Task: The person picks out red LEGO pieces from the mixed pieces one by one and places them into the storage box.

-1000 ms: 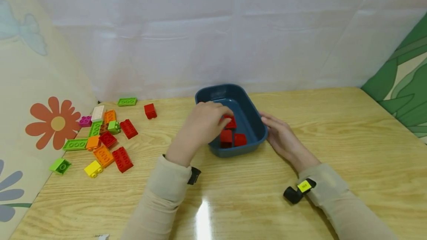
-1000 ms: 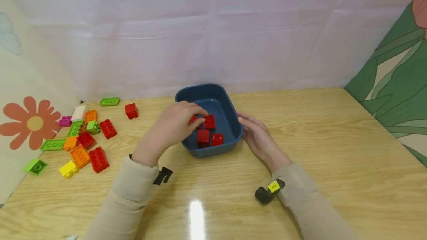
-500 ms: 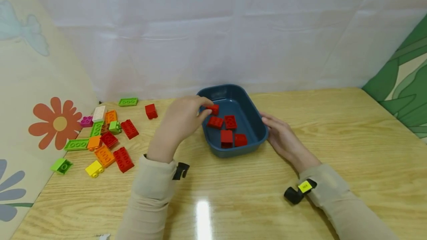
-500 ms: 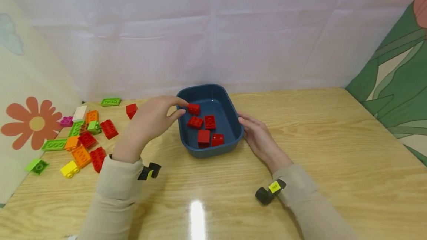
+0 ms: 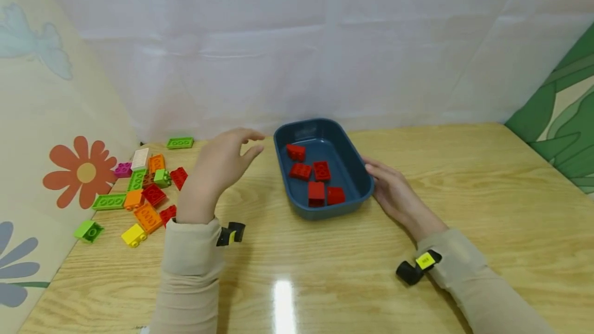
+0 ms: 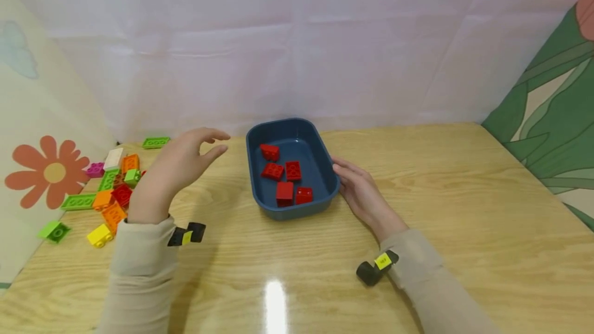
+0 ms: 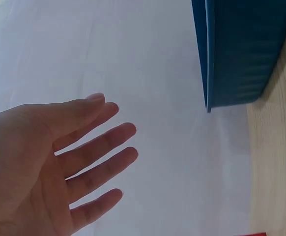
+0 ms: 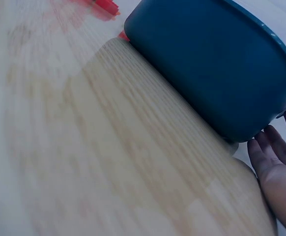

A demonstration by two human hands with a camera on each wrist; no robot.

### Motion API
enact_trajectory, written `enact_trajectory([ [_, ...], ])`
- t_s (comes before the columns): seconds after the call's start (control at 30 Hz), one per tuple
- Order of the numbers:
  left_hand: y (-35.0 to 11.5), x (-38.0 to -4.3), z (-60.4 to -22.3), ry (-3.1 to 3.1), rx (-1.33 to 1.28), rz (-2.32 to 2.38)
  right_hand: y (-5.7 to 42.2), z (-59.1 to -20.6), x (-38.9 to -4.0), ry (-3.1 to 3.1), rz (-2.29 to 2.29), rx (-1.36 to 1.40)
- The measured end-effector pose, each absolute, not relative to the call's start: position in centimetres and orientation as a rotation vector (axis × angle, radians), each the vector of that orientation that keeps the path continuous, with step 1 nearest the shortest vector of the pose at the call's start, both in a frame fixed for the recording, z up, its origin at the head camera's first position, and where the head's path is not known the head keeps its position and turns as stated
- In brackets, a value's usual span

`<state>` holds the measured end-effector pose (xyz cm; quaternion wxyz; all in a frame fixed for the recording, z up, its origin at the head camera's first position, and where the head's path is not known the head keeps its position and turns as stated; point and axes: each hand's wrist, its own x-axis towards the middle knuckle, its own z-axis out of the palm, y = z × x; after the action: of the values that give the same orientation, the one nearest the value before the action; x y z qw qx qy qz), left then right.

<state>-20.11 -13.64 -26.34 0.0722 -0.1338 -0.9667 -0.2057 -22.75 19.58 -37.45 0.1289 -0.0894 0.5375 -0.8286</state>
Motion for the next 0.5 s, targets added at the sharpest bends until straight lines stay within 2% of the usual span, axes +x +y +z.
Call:
enact_trajectory([
  [0.5,-17.9,-20.8,-27.4,-2.954,-0.226,-0.790,19.5,-37.5,-22.7,1.545,-2.424,-0.265],
])
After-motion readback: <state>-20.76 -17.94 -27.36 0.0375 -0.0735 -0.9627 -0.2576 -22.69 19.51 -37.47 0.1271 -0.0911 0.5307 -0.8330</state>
